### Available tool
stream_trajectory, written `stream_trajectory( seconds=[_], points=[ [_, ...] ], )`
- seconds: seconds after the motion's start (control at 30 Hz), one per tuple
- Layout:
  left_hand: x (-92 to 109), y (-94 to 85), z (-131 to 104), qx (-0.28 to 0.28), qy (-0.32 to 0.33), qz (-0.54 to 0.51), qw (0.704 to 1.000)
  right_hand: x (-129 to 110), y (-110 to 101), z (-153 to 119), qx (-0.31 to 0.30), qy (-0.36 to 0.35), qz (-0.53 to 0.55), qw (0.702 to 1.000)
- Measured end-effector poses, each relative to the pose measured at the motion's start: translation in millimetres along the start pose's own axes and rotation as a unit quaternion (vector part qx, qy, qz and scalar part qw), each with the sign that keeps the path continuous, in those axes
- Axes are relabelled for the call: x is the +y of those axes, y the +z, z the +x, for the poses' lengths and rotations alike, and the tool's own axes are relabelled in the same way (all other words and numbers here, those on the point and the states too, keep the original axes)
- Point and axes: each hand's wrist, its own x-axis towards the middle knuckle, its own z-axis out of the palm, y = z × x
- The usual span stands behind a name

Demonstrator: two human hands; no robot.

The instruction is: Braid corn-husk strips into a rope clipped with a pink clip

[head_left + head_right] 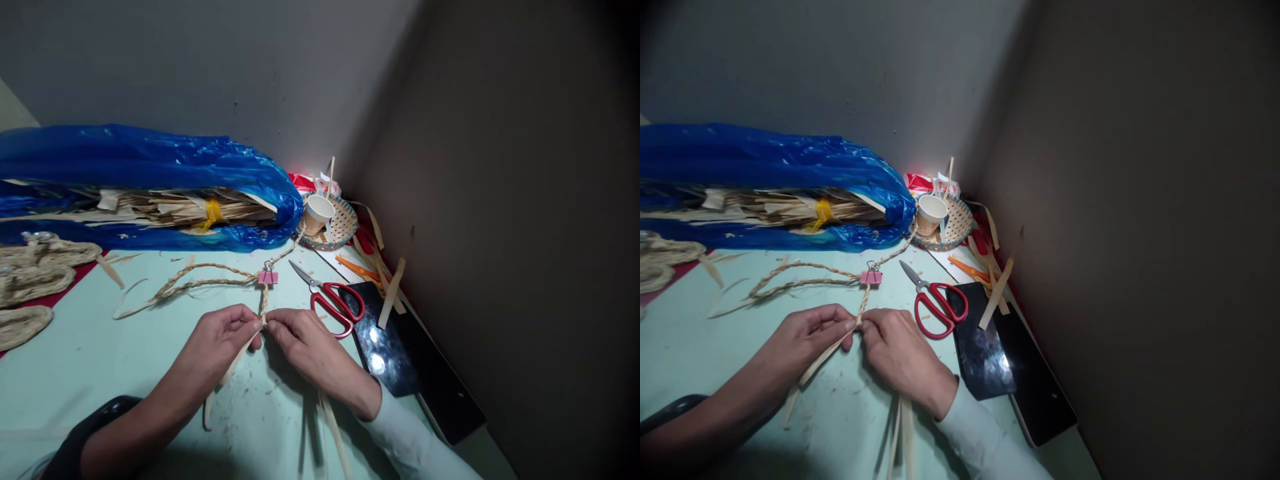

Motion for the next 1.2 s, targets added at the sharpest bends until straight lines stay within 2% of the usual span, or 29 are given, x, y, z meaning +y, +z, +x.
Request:
stream_trajectory(
  seconds=[0.27, 0.4, 0.57, 0.73, 0.8, 1.0, 1.1, 1.2],
  points=[
    [-3.5, -0.8, 2.0, 0.0, 0.014, -0.019, 1.0, 4.7, 16.9, -1.9, 0.072, 0.026, 0.081, 0.994],
    [-6.0, -1.5, 0.0, -0.003, 0.002, -0.036, 0.999, 4.7, 14.3, -4.6, 0.054, 0.068, 0.081, 0.993],
    [-7.3, -2.7, -2.2, -0.017, 0.0, -0.054, 0.998, 8.2, 7.2, -7.8, 0.043, 0.055, 0.073, 0.995],
    [-9.8, -0.3, -0.8, -0.042, -0.038, -0.116, 0.992, 11.5, 13.9, -7.5, 0.04, 0.032, 0.184, 0.982],
    [-12.1, 0.3, 0.7, -0.049, -0.056, -0.138, 0.988, 11.5, 17.3, -6.7, 0.051, 0.025, 0.197, 0.979],
    [-13.7, -1.5, 1.4, -0.046, -0.045, -0.114, 0.991, 10.4, 15.7, -5.2, 0.076, 0.009, 0.15, 0.986],
    [-10.6, -0.7, -0.3, -0.023, -0.028, -0.076, 0.996, 7.9, 10.2, -5.7, 0.084, -0.004, 0.07, 0.994],
    [-7.7, 1.7, -1.6, 0.001, 0.001, -0.038, 0.999, 3.4, 8.2, -4.2, 0.124, -0.013, -0.025, 0.992]
  ],
)
